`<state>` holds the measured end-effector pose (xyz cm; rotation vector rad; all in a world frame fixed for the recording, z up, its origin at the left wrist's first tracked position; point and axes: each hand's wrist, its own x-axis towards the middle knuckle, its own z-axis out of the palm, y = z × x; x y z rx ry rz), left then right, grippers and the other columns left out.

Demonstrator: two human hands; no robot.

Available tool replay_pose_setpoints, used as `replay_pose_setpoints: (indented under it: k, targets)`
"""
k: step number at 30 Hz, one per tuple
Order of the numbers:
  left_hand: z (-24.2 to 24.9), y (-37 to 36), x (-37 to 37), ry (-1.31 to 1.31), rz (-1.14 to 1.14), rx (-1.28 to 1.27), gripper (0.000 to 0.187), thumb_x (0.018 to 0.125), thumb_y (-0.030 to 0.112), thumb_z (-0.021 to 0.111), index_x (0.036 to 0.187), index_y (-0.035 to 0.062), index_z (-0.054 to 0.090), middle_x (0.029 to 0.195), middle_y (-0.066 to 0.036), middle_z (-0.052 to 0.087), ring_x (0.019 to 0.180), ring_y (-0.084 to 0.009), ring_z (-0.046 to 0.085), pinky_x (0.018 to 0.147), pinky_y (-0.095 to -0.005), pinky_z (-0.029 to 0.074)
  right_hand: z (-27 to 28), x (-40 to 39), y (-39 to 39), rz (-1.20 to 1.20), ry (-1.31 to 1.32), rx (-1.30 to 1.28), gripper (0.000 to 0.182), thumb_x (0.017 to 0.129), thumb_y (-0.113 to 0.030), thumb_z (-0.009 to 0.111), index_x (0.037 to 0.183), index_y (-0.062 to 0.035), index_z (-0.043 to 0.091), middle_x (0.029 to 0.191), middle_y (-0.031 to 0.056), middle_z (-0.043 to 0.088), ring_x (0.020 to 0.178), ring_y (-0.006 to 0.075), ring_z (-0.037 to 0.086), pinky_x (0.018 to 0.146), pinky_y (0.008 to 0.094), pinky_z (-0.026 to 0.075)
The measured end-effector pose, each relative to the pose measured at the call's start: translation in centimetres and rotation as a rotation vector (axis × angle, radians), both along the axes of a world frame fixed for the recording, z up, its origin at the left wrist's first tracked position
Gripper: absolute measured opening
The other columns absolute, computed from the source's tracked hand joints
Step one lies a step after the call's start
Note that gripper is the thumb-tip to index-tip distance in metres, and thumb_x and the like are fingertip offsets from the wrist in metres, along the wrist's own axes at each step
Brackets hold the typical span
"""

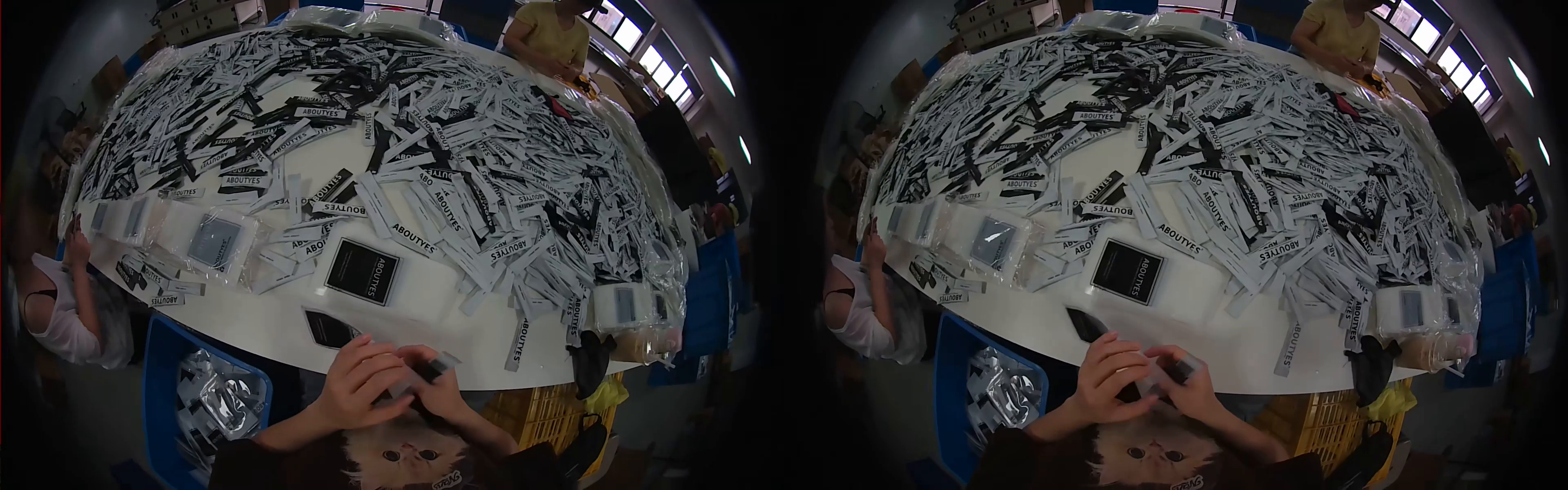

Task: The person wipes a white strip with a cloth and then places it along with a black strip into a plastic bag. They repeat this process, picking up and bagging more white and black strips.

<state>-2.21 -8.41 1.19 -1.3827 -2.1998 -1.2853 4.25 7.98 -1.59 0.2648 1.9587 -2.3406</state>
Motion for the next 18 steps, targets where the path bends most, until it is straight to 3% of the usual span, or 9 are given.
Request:
replay_pose_setpoints:
  k: [3,9,10,11,13,14,15,17,18]
  targets:
    - [1.7,1.6,-0.7,-0.075,0.030,-0.204,0.078,0.056,0.032,0.078,0.123,0.0052,0.047,0.119,-0.013,0.045,0.110,-0.0313,0.045,0.097,-0.0500,0.033,1.1,-0.1,0.1,-0.136,-0.009,-0.105,0.022,0.083,-0.002,0.055,0.105,0.0009,0.053,0.081,0.0008,0.052,0.075,0.0061,0.047,0.065,0.0208,0.040]
    - [-2.5,1.9,-0.5,-0.252,0.079,-0.170,0.085,0.055,0.026,0.078,0.127,0.0021,0.041,0.112,-0.015,0.045,0.108,-0.0323,0.043,0.100,-0.0518,0.029,-0.3,1.0,1.8,-0.322,0.169,-0.096,0.023,0.084,-0.003,0.053,0.107,0.0020,0.052,0.084,-0.0004,0.050,0.077,0.0072,0.046,0.068,0.0197,0.038]
    - [-2.3,1.7,-0.8,-0.232,0.118,-0.193,0.085,0.055,0.026,0.078,0.127,0.0018,0.041,0.112,-0.015,0.045,0.105,-0.0327,0.043,0.098,-0.0484,0.032,-0.2,1.1,2.9,-0.291,0.148,0.117,0.025,0.086,-0.005,0.050,0.111,0.0002,0.051,0.098,0.0063,0.056,0.090,0.0120,0.049,0.080,0.0227,0.038]
    - [-2.1,1.6,-0.8,-0.240,0.108,-0.203,0.085,0.055,0.026,0.078,0.127,0.0018,0.041,0.112,-0.015,0.045,0.105,-0.0327,0.043,0.098,-0.0484,0.032,0.2,0.7,3.5,-0.301,0.138,0.111,0.025,0.086,-0.005,0.050,0.111,0.0002,0.051,0.098,0.0063,0.056,0.090,0.0120,0.049,0.080,0.0227,0.038]
    - [-1.9,1.7,-1.0,-0.362,0.166,-0.190,0.086,0.055,0.027,0.079,0.128,0.0013,0.040,0.114,-0.015,0.044,0.104,-0.0325,0.043,0.093,-0.0451,0.034,1.1,-0.1,4.8,-0.255,0.180,0.523,0.025,0.086,-0.001,0.050,0.111,0.0014,0.053,0.103,0.0064,0.057,0.086,0.0126,0.051,0.076,0.0229,0.041]
    - [-1.8,1.8,-1.1,-0.361,0.164,-0.187,0.086,0.055,0.027,0.079,0.128,0.0013,0.040,0.114,-0.015,0.044,0.104,-0.0325,0.043,0.093,-0.0451,0.034,1.5,0.4,5.5,-0.196,-0.010,0.404,0.025,0.088,0.000,0.044,0.111,0.0037,0.053,0.114,0.0140,0.057,0.100,0.0188,0.054,0.086,0.0272,0.042]
    - [-1.6,1.9,-1.1,-0.327,0.139,-0.251,0.087,0.056,0.027,0.079,0.129,0.0011,0.039,0.114,-0.015,0.043,0.104,-0.0324,0.042,0.092,-0.0439,0.034,1.6,0.5,5.5,-0.193,-0.009,0.407,0.025,0.088,0.000,0.044,0.111,0.0037,0.053,0.114,0.0140,0.057,0.100,0.0188,0.054,0.086,0.0272,0.042]
    - [-1.6,2.1,-0.9,-0.296,0.121,-0.316,0.088,0.056,0.027,0.079,0.129,0.0009,0.038,0.115,-0.015,0.042,0.104,-0.0323,0.042,0.090,-0.0426,0.034,1.9,0.4,5.0,-0.397,0.288,0.002,0.024,0.090,-0.003,0.041,0.109,0.0064,0.052,0.114,0.0183,0.057,0.110,0.0249,0.052,0.094,0.0335,0.039]
    - [-1.7,2.4,-0.7,-0.319,0.095,-0.289,0.089,0.056,0.028,0.079,0.130,0.0008,0.037,0.116,-0.015,0.041,0.104,-0.0323,0.041,0.091,-0.0424,0.033,2.6,0.2,4.5,-0.350,0.381,-0.361,0.025,0.093,-0.007,0.038,0.107,0.0076,0.053,0.114,0.0208,0.056,0.115,0.0279,0.048,0.098,0.0382,0.036]
